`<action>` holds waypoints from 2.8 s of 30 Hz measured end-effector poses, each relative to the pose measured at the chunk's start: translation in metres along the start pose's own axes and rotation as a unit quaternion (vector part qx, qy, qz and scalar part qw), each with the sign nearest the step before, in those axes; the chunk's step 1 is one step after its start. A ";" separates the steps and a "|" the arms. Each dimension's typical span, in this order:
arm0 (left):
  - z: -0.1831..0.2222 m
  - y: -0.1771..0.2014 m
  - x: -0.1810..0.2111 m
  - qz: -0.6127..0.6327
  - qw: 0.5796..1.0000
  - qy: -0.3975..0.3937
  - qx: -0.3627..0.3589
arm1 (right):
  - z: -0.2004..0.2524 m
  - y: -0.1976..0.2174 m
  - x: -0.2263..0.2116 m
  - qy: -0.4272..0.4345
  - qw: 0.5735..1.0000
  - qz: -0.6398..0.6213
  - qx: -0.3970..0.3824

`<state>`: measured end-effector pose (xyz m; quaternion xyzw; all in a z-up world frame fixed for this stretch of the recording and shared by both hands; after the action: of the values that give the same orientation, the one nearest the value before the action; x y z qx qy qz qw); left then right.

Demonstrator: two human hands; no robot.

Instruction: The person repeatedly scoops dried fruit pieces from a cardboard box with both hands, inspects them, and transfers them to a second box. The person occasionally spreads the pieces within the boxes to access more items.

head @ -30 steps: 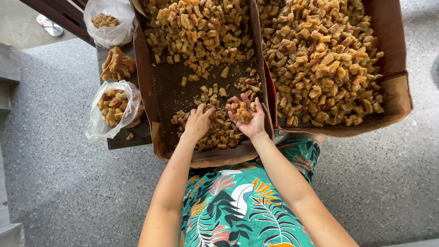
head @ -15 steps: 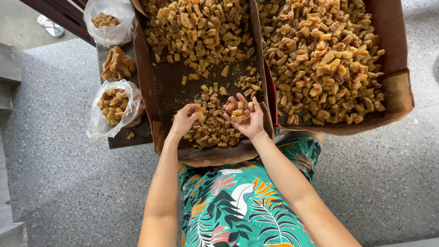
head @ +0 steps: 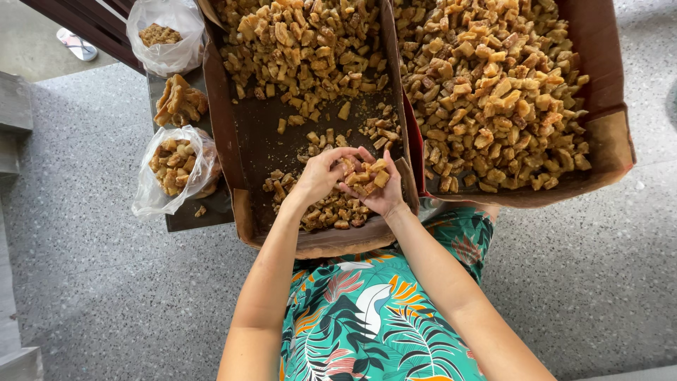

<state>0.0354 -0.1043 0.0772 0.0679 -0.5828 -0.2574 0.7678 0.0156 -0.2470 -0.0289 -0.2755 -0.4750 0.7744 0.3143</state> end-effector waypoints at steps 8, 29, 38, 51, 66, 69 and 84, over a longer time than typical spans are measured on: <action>0.005 -0.015 0.008 0.045 0.994 0.038 -0.094 | -0.003 0.005 0.005 -0.031 0.999 0.015 -0.018; 0.006 -0.029 0.003 -0.147 0.984 -0.093 0.028 | 0.003 0.002 0.014 -0.079 0.993 0.086 -0.029; -0.016 -0.024 -0.045 -0.048 0.995 0.072 0.043 | 0.001 -0.002 0.014 -0.082 0.991 0.090 -0.062; 0.004 -0.007 -0.080 0.130 0.977 0.150 0.074 | -0.002 0.004 0.018 -0.094 0.987 0.118 -0.055; 0.150 0.279 -0.185 -0.234 0.825 0.153 0.492 | -0.012 0.029 0.006 -0.009 0.999 0.025 0.030; 0.140 0.285 -0.211 -0.229 0.839 0.179 0.460 | -0.007 0.007 0.006 -0.014 0.999 0.032 0.024; 0.057 0.193 -0.093 -0.103 0.925 -0.021 0.364 | 0.100 -0.015 -0.282 0.405 0.643 0.595 0.260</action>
<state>0.0261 0.1171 0.0930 0.3967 -0.6425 -0.1064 0.6470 0.1303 -0.5090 0.0603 -0.6917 0.1872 0.6975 0.0050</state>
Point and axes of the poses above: each hand's wrist, its own z-axis away from the middle knuckle, its own y-axis out of the back of the hand, x = y × z, the point moved 6 cm from there along -z, towards the middle knuckle, and after that the axes turned 2 degrees about -z, right-handed, at the moved point
